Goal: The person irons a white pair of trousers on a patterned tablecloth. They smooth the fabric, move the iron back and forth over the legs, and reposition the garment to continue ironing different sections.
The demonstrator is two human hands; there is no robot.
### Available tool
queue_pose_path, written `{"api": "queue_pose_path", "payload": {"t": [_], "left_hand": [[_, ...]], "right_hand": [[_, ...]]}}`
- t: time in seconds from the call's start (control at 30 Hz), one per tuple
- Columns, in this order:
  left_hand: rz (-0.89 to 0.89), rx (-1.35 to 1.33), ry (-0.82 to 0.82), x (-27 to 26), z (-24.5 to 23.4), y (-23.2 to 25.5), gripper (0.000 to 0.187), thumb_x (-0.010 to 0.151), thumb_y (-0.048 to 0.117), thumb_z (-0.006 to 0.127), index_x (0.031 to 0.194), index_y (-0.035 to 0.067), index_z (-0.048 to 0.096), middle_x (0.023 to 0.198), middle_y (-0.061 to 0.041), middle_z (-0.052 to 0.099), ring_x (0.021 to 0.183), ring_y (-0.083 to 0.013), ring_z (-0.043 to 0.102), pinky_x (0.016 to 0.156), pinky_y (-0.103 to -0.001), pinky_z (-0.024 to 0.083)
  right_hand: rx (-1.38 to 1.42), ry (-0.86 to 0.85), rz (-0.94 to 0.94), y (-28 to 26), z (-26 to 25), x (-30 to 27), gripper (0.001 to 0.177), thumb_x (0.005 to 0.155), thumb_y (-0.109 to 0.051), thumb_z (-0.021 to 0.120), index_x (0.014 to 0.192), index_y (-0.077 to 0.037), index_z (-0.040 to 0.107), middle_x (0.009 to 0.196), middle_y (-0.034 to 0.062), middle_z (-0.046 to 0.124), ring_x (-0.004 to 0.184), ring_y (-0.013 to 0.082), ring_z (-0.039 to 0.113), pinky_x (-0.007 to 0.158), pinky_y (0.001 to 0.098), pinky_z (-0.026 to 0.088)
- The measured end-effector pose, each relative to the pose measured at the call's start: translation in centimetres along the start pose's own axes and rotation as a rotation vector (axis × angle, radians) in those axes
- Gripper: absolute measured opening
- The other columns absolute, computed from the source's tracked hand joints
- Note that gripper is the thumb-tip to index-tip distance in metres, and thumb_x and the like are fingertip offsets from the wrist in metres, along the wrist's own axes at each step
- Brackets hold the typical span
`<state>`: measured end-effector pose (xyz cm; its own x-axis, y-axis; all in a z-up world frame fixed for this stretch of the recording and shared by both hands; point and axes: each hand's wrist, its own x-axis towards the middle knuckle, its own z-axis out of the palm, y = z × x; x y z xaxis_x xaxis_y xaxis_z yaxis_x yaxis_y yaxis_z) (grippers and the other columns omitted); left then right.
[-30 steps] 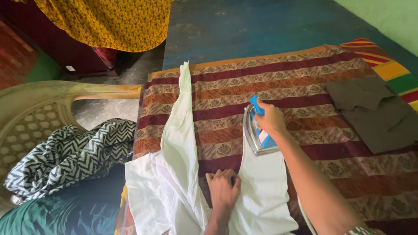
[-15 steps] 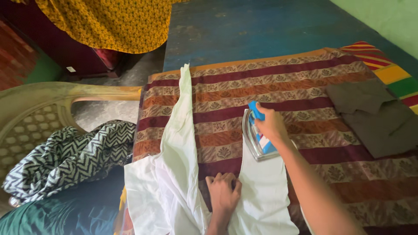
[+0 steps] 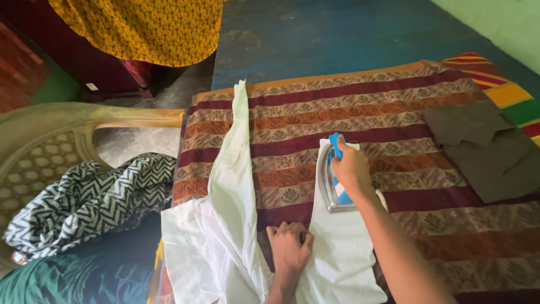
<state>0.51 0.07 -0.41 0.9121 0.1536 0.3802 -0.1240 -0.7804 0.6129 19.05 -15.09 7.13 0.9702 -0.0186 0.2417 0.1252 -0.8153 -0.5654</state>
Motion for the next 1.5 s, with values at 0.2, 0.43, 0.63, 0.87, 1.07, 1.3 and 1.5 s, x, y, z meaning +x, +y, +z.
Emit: {"api": "queue_pose_path", "payload": {"t": [0.2, 0.43, 0.63, 0.87, 1.07, 1.3, 1.5], "left_hand": [[-0.03, -0.023, -0.039, 0.1, 0.0, -0.4, 0.018, 0.076, 0.023, 0.068, 0.064, 0.01, 0.065, 0.067, -0.005, 0.067, 0.071, -0.0256, 0.06, 0.08, -0.045, 0.035], [-0.009, -0.03, -0.022, 0.1, 0.2, -0.8, 0.018, 0.076, 0.023, 0.068, 0.064, 0.01, 0.064, 0.066, -0.005, 0.067, 0.071, -0.0255, 0.06, 0.079, -0.045, 0.035], [-0.001, -0.026, -0.02, 0.0, 0.3, -0.8, 0.019, 0.077, 0.022, 0.068, 0.064, 0.01, 0.064, 0.066, -0.005, 0.066, 0.07, -0.026, 0.06, 0.078, -0.045, 0.035], [-0.02, -0.038, -0.007, 0.2, 0.4, -1.1, 0.018, 0.077, 0.022, 0.067, 0.064, 0.01, 0.065, 0.066, -0.005, 0.067, 0.069, -0.0265, 0.061, 0.078, -0.045, 0.036], [-0.027, -0.018, -0.022, 0.2, 0.5, -1.1, 0.02, 0.078, 0.023, 0.067, 0.064, 0.01, 0.065, 0.067, -0.006, 0.068, 0.071, -0.0259, 0.061, 0.078, -0.044, 0.037], [-0.021, -0.03, 0.004, 0.2, 0.2, -0.6, 0.016, 0.076, 0.023, 0.067, 0.066, 0.01, 0.068, 0.07, -0.006, 0.07, 0.072, -0.026, 0.063, 0.079, -0.044, 0.037], [0.007, -0.041, 0.03, 0.4, 0.1, -0.6, 0.016, 0.078, 0.022, 0.066, 0.068, 0.01, 0.069, 0.072, -0.007, 0.071, 0.071, -0.0269, 0.062, 0.078, -0.045, 0.037]], "right_hand": [[0.013, 0.034, -0.093, 1.5, 2.2, 4.4, 0.058, 0.083, -0.018, 0.07, 0.14, -0.013, 0.062, 0.096, 0.0262, 0.071, 0.092, 0.047, 0.068, 0.085, 0.0538, 0.054], [-0.055, -0.021, -0.005, 2.4, 0.4, -0.4, 0.066, 0.085, -0.016, 0.066, 0.15, -0.014, 0.054, 0.09, 0.0258, 0.072, 0.087, 0.0456, 0.07, 0.081, 0.054, 0.056], [-0.111, 0.026, 0.025, 1.9, 1.5, 2.5, 0.061, 0.088, -0.016, 0.067, 0.148, -0.012, 0.055, 0.092, 0.0255, 0.073, 0.09, 0.0468, 0.07, 0.082, 0.0553, 0.056], [-0.161, -0.019, -0.023, 2.5, 0.9, 1.5, 0.065, 0.086, -0.015, 0.066, 0.149, -0.011, 0.053, 0.092, 0.0268, 0.072, 0.09, 0.0479, 0.07, 0.081, 0.0559, 0.057], [-0.263, -0.083, 0.09, 4.0, -2.1, -1.8, 0.062, 0.086, -0.025, 0.07, 0.146, -0.022, 0.057, 0.093, 0.0229, 0.073, 0.089, 0.044, 0.072, 0.081, 0.0564, 0.055], [0.032, -0.055, 0.022, 5.1, -3.6, 1.9, 0.062, 0.086, -0.018, 0.067, 0.147, -0.018, 0.058, 0.079, 0.0247, 0.073, 0.067, 0.0357, 0.074, 0.071, 0.0456, 0.059], [0.074, -0.013, -0.058, 5.2, -4.1, -1.0, 0.063, 0.081, -0.016, 0.067, 0.144, -0.012, 0.057, 0.092, 0.0234, 0.071, 0.069, 0.0411, 0.073, 0.068, 0.0496, 0.059]]}}
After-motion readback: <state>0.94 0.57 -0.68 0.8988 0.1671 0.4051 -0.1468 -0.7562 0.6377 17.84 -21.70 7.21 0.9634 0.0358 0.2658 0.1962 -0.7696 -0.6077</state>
